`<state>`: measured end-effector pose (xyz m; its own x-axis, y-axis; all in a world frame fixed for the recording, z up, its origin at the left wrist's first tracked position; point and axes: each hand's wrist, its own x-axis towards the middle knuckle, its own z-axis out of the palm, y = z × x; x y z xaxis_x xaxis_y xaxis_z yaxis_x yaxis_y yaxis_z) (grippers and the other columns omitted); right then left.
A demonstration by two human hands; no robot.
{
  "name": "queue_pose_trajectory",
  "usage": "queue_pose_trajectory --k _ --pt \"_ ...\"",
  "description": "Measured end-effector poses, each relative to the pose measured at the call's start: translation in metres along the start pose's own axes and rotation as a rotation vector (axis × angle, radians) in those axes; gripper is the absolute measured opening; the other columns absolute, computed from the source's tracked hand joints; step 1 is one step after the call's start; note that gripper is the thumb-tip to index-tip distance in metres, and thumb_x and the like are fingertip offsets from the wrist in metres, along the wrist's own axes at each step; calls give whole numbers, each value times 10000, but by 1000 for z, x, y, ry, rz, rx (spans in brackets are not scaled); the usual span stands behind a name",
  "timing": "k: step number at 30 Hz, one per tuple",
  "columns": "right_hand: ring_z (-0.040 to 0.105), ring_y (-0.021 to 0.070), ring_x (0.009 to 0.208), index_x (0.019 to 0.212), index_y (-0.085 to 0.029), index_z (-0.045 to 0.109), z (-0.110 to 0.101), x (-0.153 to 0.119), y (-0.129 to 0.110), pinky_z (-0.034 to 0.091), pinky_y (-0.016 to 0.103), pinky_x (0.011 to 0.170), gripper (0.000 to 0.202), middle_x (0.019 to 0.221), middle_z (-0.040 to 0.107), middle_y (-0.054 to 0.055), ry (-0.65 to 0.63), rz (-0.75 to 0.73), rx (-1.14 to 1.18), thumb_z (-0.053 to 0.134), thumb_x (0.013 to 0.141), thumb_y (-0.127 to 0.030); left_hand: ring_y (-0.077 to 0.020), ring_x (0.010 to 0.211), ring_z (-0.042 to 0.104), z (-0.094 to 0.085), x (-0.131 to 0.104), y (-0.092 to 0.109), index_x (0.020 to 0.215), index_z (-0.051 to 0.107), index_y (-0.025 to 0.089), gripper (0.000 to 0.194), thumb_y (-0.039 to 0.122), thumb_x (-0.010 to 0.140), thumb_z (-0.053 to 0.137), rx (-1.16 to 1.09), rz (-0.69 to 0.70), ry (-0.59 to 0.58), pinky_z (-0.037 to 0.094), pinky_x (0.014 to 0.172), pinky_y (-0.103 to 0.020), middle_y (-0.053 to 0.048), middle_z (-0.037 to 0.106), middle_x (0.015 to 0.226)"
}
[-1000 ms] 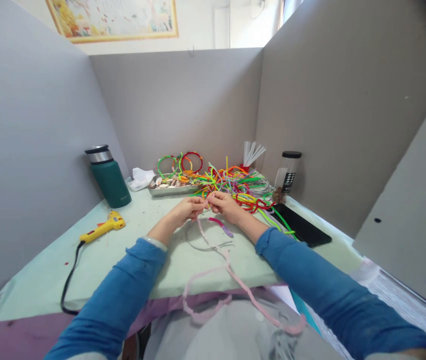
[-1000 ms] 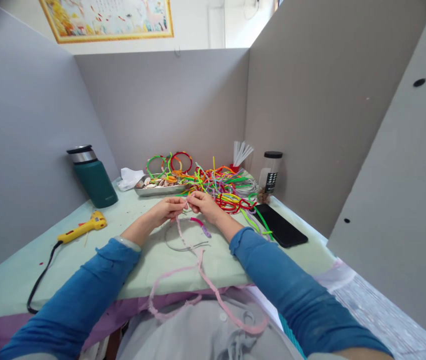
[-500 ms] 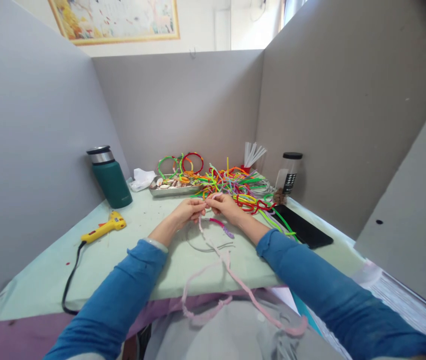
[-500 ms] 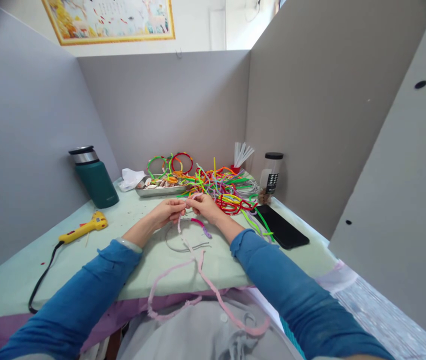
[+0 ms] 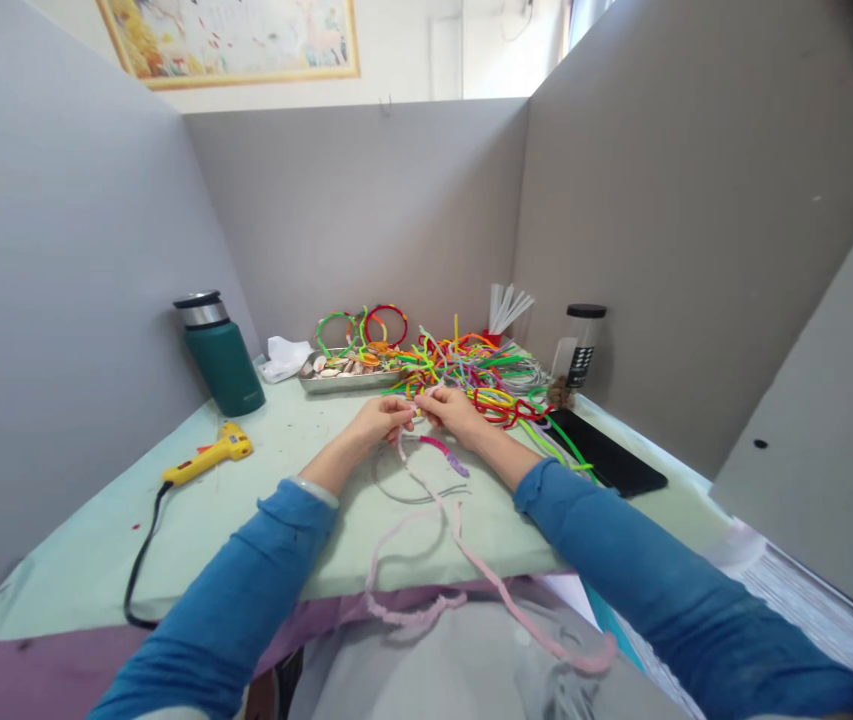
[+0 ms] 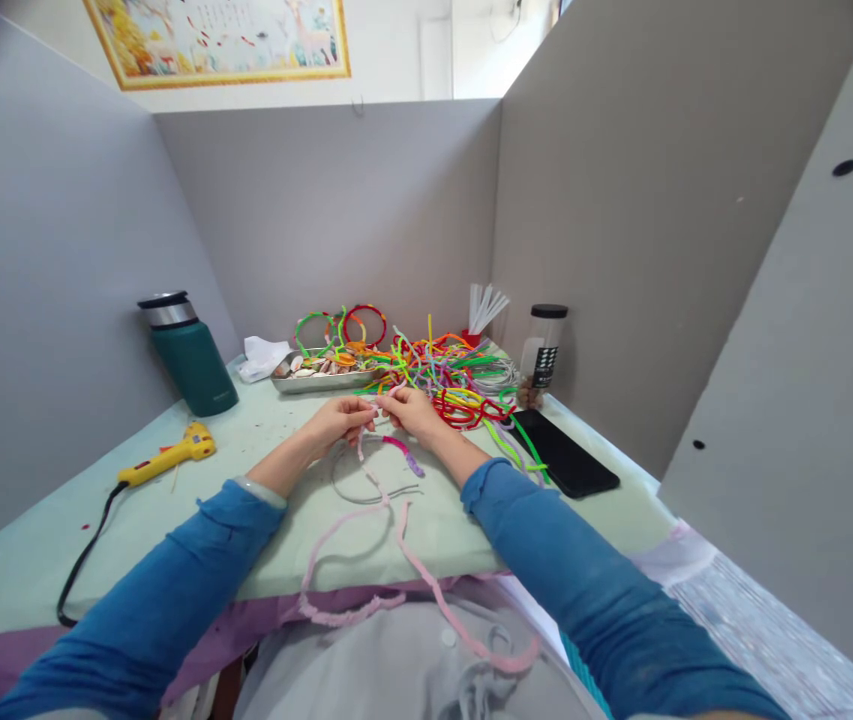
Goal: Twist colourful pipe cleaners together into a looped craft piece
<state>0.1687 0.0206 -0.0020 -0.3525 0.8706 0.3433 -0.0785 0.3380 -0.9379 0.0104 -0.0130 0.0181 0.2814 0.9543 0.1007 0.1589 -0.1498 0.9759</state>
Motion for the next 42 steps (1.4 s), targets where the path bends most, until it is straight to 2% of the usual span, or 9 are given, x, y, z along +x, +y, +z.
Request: queue_pose_trajectory --k 4,7,15,20,24,27,32,39,42 --pt "358 52 409 604 -147 511 -1 3 3 246 211 412 312 492 462 -47 22 -36 13 603 699 -429 -21 355 342 1 -1 2 689 554 113 287 384 683 646 32 -6 -34 331 376 -189 -1 575 590" --pt "346 52 411 626 -147 515 -2 2 1 244 209 416 301 481 445 -54 12 -53 31 593 711 -426 -21 344 328 2 -1 2 669 550 118 284 388 695 635 36 -16 -14 306 364 -187 8 559 564" --pt "360 50 436 696 -148 531 -2 -5 -10 276 199 439 271 505 440 -64 -161 -143 -77 617 697 -405 -24 316 298 2 2 1 665 535 136 229 346 703 620 98 -26 96 233 335 -179 43 490 487" --pt "362 57 403 672 -151 528 -1 -5 -8 257 199 407 302 455 423 -62 -84 -46 -136 585 718 -444 -30 323 330 -2 5 -1 678 537 141 230 360 704 604 121 41 137 254 338 -180 39 511 515" --pt "368 55 393 673 -136 564 2 -3 -4 244 205 377 337 530 495 -25 -131 52 -62 561 725 -469 -30 321 333 -2 7 -1 716 553 142 214 355 720 579 150 88 177 247 331 -178 38 521 534" --pt "383 55 406 701 -141 568 4 -3 -4 256 204 381 301 583 516 -19 -100 27 -23 555 728 -441 -30 314 328 -1 7 0 733 550 143 203 345 736 563 170 92 179 239 326 -175 41 515 526" --pt "386 67 407 690 -155 559 5 -5 -8 275 207 412 228 487 445 -52 8 -52 -200 569 712 -382 -30 313 323 2 6 0 742 502 156 202 343 731 578 181 88 193 222 335 -164 56 501 482" --pt "366 76 401 737 -168 509 7 -1 0 269 209 407 199 469 405 -67 5 41 -37 573 702 -353 -36 318 336 0 8 -3 749 504 165 239 377 702 604 121 108 175 218 333 -161 56 488 478" --pt "409 96 468 744 -169 522 7 -2 -1 316 221 464 161 523 450 -38 46 -94 -224 535 743 -329 -38 324 332 1 7 0 728 491 166 248 361 680 636 16 39 151 203 333 -162 60 456 459"
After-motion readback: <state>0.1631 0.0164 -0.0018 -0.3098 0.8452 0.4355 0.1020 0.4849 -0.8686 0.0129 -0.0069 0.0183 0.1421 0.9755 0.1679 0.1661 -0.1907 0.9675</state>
